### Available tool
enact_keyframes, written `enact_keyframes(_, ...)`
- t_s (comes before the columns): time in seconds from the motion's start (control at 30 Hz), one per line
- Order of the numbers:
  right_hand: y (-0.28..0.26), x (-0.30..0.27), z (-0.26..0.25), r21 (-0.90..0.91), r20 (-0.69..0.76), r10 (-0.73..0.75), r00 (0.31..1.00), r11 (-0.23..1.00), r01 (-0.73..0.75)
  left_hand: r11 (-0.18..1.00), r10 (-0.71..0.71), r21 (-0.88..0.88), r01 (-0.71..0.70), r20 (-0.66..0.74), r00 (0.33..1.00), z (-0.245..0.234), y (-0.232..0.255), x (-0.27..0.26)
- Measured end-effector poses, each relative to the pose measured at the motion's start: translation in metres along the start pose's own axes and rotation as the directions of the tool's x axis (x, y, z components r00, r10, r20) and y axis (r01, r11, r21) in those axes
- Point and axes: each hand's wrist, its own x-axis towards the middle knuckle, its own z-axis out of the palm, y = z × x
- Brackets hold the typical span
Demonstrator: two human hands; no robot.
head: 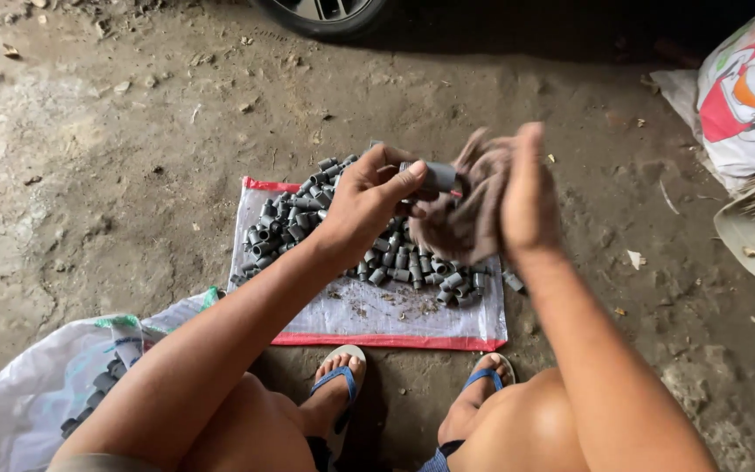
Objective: The person sits on the floor and wipes small gray pipe fittings with a cloth, then stacks them into a plastic bag. The person repeats this process, picking fittings from a pile on a sack, cleaning them, and placing them into the bag.
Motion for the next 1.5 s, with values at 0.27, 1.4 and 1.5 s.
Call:
enact_keyframes(0.27, 0.039, -0.025, 0.002, -0.229, 0.322, -0.267, 0.908, 0.909, 0.348, 0.99, -0.138, -0.024, 0.136, -0.174, 0.975, -0.001, -0.006, -0.014)
enact_keyframes(1.4, 0.027, -0.025, -0.04, -0.001, 0.121, 0.201, 0.972, 0.979, -0.202, 0.982, -0.074, 0.175, 0.074, -0.006, 0.997, 0.01, -0.012, 0.008)
enact_keyframes(1.5, 0.035, -0.024, -0.042, 0.13, 0.134, 0.239, 0.962, 0.958, -0.256, 0.919, -0.019, 0.387, -0.077, 0.238, 0.971, 0.014, -0.004, 0.0)
